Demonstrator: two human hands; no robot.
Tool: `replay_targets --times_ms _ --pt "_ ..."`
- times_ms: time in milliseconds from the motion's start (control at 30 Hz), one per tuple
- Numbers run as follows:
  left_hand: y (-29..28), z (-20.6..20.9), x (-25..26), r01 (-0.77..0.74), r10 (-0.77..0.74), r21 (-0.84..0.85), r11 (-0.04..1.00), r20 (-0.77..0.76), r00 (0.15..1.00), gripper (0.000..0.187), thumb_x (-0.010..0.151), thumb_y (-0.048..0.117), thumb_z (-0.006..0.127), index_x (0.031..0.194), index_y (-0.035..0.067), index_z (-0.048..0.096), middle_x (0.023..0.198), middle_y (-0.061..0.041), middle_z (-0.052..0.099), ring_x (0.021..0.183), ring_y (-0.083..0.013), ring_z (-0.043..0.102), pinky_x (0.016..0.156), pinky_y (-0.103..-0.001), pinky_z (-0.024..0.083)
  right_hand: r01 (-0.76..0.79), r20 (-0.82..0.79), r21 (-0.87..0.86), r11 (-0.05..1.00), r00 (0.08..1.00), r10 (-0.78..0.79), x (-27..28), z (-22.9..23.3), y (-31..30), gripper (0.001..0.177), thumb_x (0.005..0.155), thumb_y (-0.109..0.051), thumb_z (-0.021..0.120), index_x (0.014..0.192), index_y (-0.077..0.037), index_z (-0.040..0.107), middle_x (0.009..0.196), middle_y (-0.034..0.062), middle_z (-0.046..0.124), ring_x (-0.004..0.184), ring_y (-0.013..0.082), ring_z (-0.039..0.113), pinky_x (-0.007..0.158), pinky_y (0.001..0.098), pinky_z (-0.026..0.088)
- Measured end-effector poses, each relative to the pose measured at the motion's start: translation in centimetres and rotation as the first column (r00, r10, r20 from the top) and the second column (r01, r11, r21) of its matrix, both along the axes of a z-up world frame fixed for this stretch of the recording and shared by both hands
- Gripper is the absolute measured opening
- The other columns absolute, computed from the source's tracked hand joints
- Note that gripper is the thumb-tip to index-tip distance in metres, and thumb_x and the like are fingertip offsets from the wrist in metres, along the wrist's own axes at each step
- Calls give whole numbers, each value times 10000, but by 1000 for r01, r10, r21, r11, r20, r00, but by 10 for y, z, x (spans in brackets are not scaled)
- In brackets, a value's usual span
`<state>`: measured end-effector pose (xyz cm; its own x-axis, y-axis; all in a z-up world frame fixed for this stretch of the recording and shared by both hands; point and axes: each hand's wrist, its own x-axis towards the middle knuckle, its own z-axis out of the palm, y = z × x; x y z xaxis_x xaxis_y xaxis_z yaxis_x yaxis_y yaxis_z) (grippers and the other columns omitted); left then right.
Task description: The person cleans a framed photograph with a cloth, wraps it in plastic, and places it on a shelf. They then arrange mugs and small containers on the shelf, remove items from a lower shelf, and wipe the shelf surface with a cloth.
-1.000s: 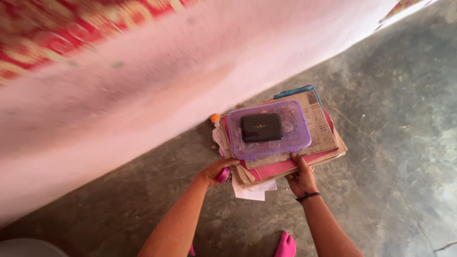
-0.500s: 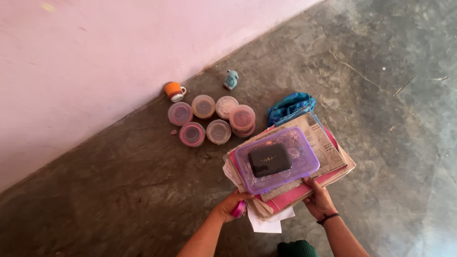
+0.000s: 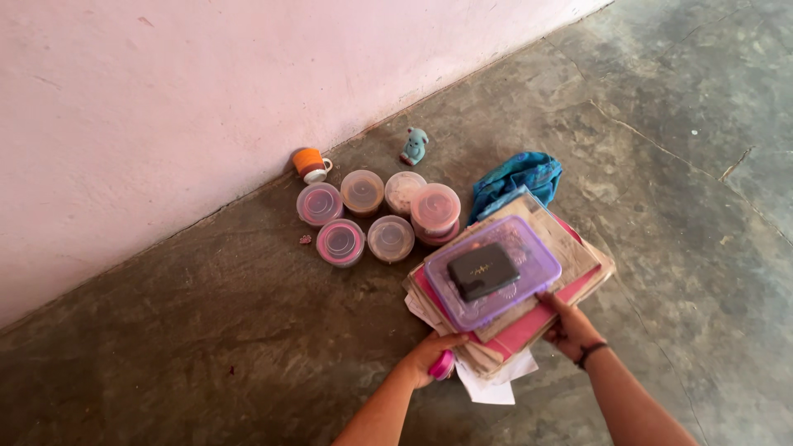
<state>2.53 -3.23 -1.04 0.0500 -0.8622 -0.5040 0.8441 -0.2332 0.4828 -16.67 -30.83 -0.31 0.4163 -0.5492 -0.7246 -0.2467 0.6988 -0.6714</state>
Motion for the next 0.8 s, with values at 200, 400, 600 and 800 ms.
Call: replay_targets --times_ms 200,400,600,800 --pt "-14 -9 22 135 -140 39 990 248 958 722 826 453 861 1406 113 598 1119 -48 733 752 -131 635 519 -293 484 -310 -385 -144 940 892 235 29 57 -9 541 858 -573 769 836 -57 608 623 7 445 444 121 380 418 313 372" --pt "-8 -29 74 370 -497 383 847 318 808 545 858 525 764 1235 141 687 843 -104 768 485 -132 607 405 -301 439 -682 -759 86 726 427 491 33 71 -36 742 878 -735 600 1095 -39 737 909 139 837 455 136 378 446 305 369" --pt "42 -20 165 61 -289 403 913 533 795 505 958 517 624 1056 29 712 769 -150 776 521 -195 693 416 -340 507 -687 -571 -198 699 661 487 58 106 -110 338 1022 -372 651 1011 -35 669 753 123 608 559 224 507 470 383 392" --pt "83 -35 213 -395 202 324 860 493 846 269 915 313 784 999 107 633 907 -47 681 743 -187 673 575 -383 611 -474 199 -146 868 845 495 162 176 -17 173 908 -107 625 1065 -49 669 921 37 666 855 166 633 778 318 538"
